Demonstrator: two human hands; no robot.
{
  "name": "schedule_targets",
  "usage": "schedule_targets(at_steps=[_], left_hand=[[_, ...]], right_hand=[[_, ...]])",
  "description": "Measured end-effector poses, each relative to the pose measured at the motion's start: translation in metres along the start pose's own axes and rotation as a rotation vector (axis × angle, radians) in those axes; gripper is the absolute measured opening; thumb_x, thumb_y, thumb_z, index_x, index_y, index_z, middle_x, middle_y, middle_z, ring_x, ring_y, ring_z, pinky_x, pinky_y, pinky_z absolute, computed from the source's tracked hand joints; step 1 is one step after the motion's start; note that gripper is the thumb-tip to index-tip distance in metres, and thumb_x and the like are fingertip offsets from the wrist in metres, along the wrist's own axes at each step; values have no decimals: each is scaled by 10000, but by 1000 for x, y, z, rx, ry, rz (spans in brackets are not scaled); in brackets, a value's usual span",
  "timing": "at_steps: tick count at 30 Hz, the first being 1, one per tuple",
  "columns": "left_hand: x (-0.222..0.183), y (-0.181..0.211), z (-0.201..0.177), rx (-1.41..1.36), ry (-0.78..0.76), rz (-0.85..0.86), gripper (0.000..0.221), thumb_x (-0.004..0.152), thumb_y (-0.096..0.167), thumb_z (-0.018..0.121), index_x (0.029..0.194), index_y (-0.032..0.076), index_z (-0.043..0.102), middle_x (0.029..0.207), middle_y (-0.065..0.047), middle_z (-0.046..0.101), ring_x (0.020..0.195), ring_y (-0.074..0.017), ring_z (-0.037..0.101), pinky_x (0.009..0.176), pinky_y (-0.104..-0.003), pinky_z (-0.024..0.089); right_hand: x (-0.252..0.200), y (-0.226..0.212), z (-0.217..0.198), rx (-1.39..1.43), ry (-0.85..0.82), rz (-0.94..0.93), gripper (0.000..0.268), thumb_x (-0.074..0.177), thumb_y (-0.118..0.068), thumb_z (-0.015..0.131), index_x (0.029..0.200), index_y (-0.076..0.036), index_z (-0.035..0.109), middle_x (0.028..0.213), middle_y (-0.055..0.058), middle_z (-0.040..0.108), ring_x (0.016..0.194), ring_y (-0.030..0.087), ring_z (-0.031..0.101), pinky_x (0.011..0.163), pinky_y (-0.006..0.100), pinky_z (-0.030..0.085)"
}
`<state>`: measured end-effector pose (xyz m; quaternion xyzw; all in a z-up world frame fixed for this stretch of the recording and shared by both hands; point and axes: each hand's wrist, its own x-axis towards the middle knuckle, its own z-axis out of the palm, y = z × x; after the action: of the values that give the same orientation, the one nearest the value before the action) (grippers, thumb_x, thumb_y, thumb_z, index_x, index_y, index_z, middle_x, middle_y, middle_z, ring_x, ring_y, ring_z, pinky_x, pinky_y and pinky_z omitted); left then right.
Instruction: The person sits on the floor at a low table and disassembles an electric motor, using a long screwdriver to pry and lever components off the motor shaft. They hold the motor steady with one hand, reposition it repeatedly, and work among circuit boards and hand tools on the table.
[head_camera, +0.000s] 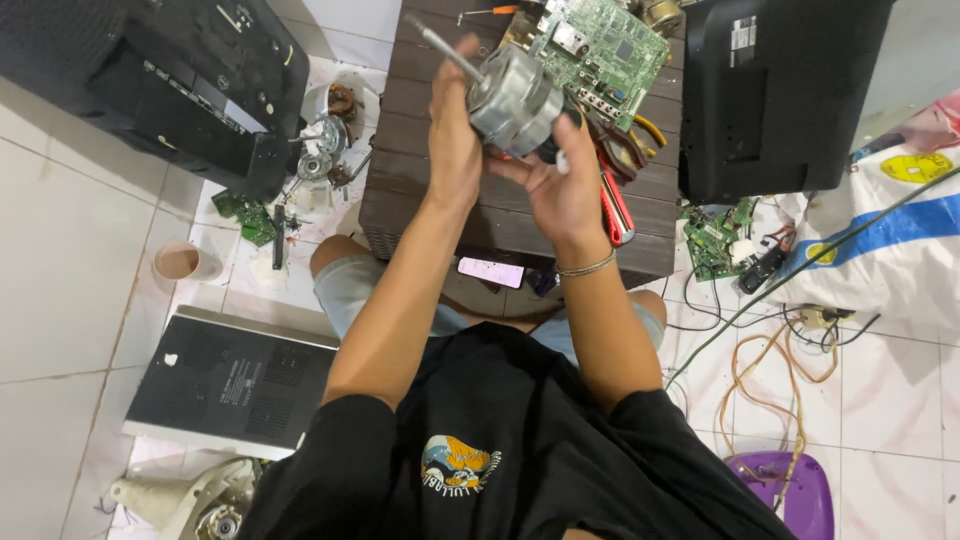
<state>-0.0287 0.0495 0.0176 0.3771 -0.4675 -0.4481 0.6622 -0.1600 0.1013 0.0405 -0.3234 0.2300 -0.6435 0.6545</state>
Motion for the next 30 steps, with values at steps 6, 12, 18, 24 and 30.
schedule_targets(at_steps=[6, 12, 18, 24, 30], left_hand=[[4, 38, -11, 97, -289, 280, 627, 1025, 438, 721, 1558, 275, 432, 1500, -85, 580, 1372, -283, 619, 1186, -485, 521], [7, 64, 1, -128, -153, 216, 312, 973, 268, 675, 1251, 127, 680, 1140, -27, 681, 980, -129, 554, 898, -265, 429], [-17, 66, 17, -373, 19, 49, 238, 977, 171, 669, 1182, 54, 695, 1111, -49, 689, 970, -135, 615, 873, -260, 496], [-21, 72, 23, -300, 89, 115, 240, 980, 151, 685, 1186, 28, 677, 1113, -61, 712, 988, -137, 647, 913, -258, 507], [-19, 73, 29, -255, 48, 107, 296, 943, 187, 730, 1177, 29, 639, 1032, -79, 684, 918, -133, 625, 852, -257, 509]], right_hand=[[4, -46, 24, 132, -125, 301, 924, 897, -666, 426, 1477, 50, 484, 1193, 289, 684, 874, 365, 746, 632, 329, 679], [-4, -30, 17, -328, -132, 20, 775, 953, 37, 515, 1591, -278, 207, 1525, 296, 520, 1082, 415, 741, 736, 448, 725], [-5, -23, 25, -702, -133, -451, 890, 824, -455, 848, 1475, -26, 419, 1427, 203, 540, 1289, 319, 583, 1133, 407, 485], [-9, -28, 31, -698, -159, -500, 766, 804, -285, 862, 1435, -54, 494, 1358, 112, 582, 1233, 260, 596, 1129, 383, 486], [-4, -25, 21, -546, -143, -453, 712, 839, -329, 841, 1392, -42, 498, 1279, 109, 582, 1180, 233, 574, 1075, 356, 469]])
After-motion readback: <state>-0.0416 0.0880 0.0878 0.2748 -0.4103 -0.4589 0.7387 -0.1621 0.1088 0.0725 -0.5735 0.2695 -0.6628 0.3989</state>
